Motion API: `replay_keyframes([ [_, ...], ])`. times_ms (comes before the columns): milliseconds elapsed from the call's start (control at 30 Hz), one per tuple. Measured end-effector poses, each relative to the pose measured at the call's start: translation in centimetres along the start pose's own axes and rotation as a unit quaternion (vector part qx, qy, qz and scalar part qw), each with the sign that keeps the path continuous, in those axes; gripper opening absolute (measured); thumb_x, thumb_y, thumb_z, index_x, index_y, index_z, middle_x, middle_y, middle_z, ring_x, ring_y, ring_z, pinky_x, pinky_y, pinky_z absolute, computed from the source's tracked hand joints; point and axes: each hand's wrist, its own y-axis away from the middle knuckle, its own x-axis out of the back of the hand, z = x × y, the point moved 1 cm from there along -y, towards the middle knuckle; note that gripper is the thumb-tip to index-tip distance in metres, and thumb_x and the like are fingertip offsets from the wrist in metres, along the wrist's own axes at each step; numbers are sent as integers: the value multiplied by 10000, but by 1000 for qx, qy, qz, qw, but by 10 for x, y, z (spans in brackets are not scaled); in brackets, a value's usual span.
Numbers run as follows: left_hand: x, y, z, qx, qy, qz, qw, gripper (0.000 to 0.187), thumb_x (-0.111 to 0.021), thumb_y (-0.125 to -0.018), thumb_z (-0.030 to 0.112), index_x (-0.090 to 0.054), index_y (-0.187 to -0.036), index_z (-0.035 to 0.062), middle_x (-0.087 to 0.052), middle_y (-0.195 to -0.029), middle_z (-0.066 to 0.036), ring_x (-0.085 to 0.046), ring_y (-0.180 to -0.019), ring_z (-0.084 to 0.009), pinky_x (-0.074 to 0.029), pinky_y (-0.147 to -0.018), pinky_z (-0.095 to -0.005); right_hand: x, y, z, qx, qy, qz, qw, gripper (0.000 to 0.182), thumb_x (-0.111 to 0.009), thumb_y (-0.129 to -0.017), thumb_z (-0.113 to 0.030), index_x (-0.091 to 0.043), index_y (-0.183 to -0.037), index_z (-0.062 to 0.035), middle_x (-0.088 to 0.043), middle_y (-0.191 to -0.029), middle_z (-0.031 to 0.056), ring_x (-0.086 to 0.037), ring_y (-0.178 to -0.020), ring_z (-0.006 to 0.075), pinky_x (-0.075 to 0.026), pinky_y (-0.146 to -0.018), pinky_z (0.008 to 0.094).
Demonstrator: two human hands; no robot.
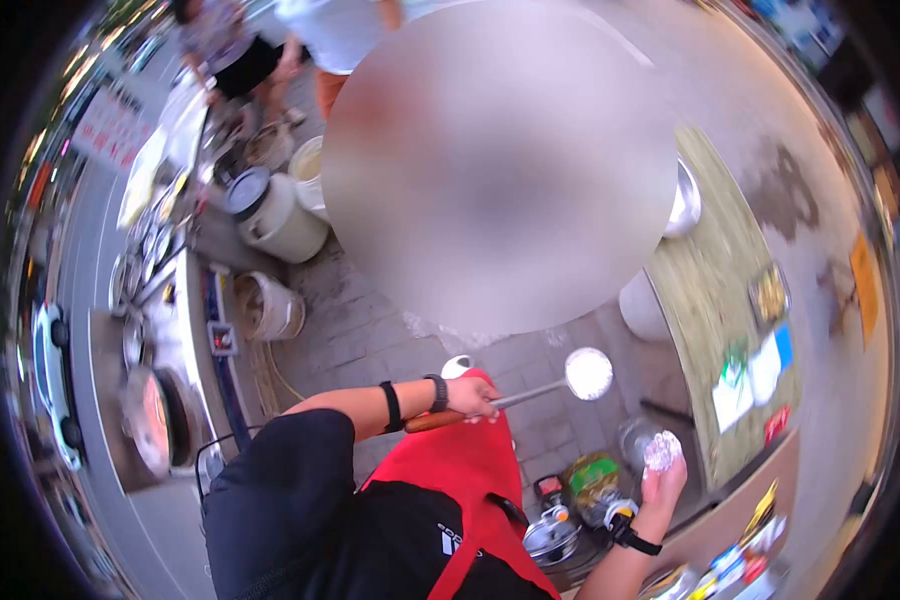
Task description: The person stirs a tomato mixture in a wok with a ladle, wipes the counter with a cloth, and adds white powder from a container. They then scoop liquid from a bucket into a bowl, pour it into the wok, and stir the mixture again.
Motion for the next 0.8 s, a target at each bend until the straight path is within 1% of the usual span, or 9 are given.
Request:
replay_keyframes([
  [67, 36, 81, -8, -6, 16, 107, 994, 236, -604, -925, 230, -635, -1092, 67, -665, -849, 15, -571, -610, -60, -493, -553, -239, -61, 6, -1, -9, 46, -32, 998, 252, -517, -947, -114, -623, -1126, 27, -679, -968, 119, -659, -825, 202, -548, -709, 320],
  [133, 72, 139, -40, -39, 138, 191, 971, 232, -623, -927, 234, -634, -1093, 73, -661, -825, 19, -563, -586, -54, -481, -536, -224, -123, 2, 4, -18, 75, -71, 995, 260, -523, -947, -120, -618, -1139, 28, -681, -974, 121, -659, -826, 198, -549, -710, 318],
  [200, 109, 198, -64, -63, 151, 280, 946, 212, -617, -938, 215, -629, -1091, 70, -650, -796, 19, -556, -565, -50, -472, -521, -225, -192, -13, 22, -28, 96, -125, 987, 260, -528, -954, -123, -613, -1150, 26, -684, -987, 115, -658, -832, 194, -549, -719, 315],
  [333, 176, 314, -113, -127, 281, 397, 865, 150, -609, -947, 181, -631, -1045, 69, -610, -732, 27, -551, -553, -48, -454, -503, -228, -359, -17, 79, -63, 131, -224, 964, 257, -528, -963, -128, -616, -1154, 20, -682, -1007, 107, -651, -865, 187, -543, -748, 309],
  [400, 202, 348, -142, -165, 331, 443, 817, 117, -604, -950, 170, -632, -1003, 69, -586, -709, 33, -544, -546, -49, -442, -493, -230, -444, -21, 121, -86, 150, -266, 948, 257, -530, -964, -132, -617, -1155, 18, -681, -1003, 106, -648, -866, 187, -543, -752, 312],
  [500, 244, 395, -171, -118, 327, 522, 779, 94, -620, -935, 168, -614, -919, 75, -566, -707, 35, -520, -533, -57, -426, -477, -231, -564, -16, 183, -142, 187, -333, 913, 254, -531, -965, -127, -618, -1156, 14, -681, -1001, 106, -646, -858, 197, -545, -752, 318],
  [600, 270, 416, -198, -164, 412, 547, 710, 142, -637, -916, 171, -638, -980, 45, -590, -734, 19, -538, -565, -64, -448, -493, -241, -670, 7, 239, -205, 212, -404, 866, 254, -522, -965, -134, -621, -1134, 28, -680, -1009, 122, -650, -879, 216, -543, -767, 328],
  [700, 294, 427, -209, -162, 459, 564, 667, 162, -642, -905, 162, -642, -1006, 35, -611, -744, 8, -544, -557, -68, -465, -498, -247, -756, 35, 289, -231, 245, -439, 833, 256, -529, -955, -128, -618, -1130, 36, -679, -1022, 134, -651, -888, 229, -544, -769, 342],
  [800, 308, 439, -203, -161, 484, 594, 622, 141, -642, -900, 160, -644, -969, 37, -604, -720, 12, -553, -555, -70, -470, -499, -247, -823, 59, 333, -267, 264, -492, 785, 253, -539, -949, -131, -625, -1120, 34, -682, -1009, 132, -652, -877, 226, -541, -765, 337],
])
